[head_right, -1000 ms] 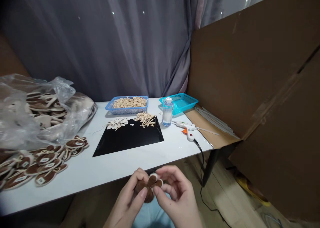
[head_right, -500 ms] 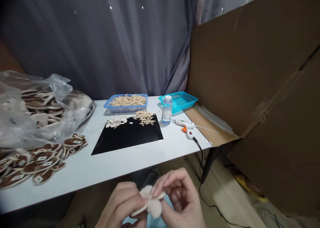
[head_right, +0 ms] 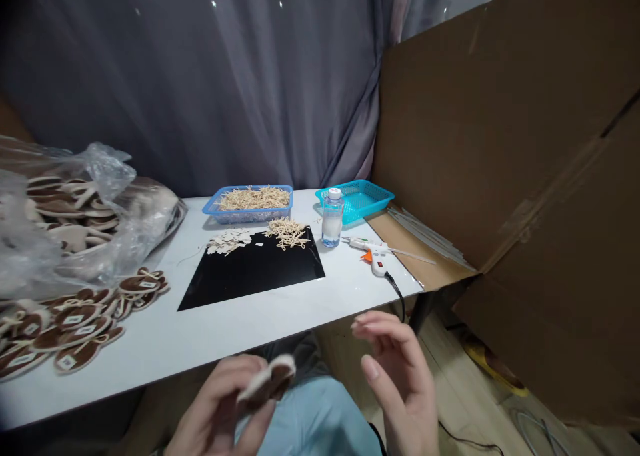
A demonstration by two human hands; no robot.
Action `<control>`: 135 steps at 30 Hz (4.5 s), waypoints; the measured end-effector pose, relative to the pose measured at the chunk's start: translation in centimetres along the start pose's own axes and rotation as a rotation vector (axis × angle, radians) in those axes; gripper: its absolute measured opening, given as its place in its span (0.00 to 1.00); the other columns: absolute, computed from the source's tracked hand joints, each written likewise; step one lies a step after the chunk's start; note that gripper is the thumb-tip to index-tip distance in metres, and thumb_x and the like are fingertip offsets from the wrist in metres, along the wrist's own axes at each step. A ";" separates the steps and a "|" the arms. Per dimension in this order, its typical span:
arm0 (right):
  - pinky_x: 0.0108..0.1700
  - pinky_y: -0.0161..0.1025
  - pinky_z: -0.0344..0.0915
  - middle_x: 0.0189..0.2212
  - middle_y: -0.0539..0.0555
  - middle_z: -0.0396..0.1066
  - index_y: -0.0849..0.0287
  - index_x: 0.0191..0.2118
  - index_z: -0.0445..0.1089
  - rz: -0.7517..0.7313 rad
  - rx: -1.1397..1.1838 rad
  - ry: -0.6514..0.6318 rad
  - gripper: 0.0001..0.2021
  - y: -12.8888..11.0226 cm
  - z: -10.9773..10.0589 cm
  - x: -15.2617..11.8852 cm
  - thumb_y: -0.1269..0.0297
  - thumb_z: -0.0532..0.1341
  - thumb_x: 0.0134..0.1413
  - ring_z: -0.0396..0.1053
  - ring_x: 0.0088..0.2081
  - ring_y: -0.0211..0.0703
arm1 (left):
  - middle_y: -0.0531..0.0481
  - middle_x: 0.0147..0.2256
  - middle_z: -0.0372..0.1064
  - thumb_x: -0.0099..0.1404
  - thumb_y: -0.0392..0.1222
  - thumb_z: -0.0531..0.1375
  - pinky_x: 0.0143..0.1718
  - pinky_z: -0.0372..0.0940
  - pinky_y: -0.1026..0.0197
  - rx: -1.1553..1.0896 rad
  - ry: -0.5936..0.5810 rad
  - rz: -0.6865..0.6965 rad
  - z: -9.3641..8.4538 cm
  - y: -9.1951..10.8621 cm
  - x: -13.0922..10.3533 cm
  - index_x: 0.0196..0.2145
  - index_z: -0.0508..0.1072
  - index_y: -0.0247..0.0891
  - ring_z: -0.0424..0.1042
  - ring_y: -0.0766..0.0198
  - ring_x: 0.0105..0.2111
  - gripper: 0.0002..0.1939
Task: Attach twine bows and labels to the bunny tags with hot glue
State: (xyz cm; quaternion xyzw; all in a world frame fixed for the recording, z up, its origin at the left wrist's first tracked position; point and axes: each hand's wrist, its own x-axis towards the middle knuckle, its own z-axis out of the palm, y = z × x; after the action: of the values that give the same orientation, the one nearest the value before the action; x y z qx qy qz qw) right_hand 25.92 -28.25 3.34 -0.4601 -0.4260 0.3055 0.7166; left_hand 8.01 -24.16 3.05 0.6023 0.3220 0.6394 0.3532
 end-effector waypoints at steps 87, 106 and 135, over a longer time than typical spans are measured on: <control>0.19 0.15 0.61 0.32 0.44 0.67 0.58 0.39 0.67 0.313 1.330 -0.450 0.05 2.8 2.8 7.8 0.63 0.59 0.60 0.66 0.24 0.22 | 0.50 0.36 0.76 0.58 0.43 0.67 0.34 0.69 0.67 -0.217 -0.153 -0.548 -2.9 -9.7 7.3 0.38 0.74 0.39 0.75 0.63 0.36 0.11; 0.47 0.40 0.65 0.31 0.56 0.76 0.58 0.31 0.76 0.355 -0.275 -0.105 0.18 5.3 6.0 1.9 0.46 0.65 0.49 0.72 0.38 0.50 | 0.49 0.33 0.78 0.51 0.41 0.70 0.26 0.69 0.70 -0.348 0.129 -0.622 -2.5 -9.7 8.2 0.31 0.72 0.35 0.75 0.64 0.35 0.13; 0.52 0.44 0.66 0.38 0.60 0.78 0.60 0.34 0.78 0.416 -0.379 -0.137 0.22 6.6 5.2 2.1 0.44 0.66 0.46 0.73 0.45 0.56 | 0.50 0.32 0.77 0.53 0.42 0.70 0.28 0.71 0.69 -0.328 0.100 -0.639 -2.6 -9.8 8.0 0.32 0.73 0.36 0.75 0.64 0.34 0.12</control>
State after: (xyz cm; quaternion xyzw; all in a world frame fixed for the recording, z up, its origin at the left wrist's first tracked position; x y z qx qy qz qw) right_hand 21.90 -21.80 -0.92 -0.6416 -0.4195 0.3912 0.5092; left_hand 5.86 -12.10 -0.99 0.3747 0.4039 0.5686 0.6109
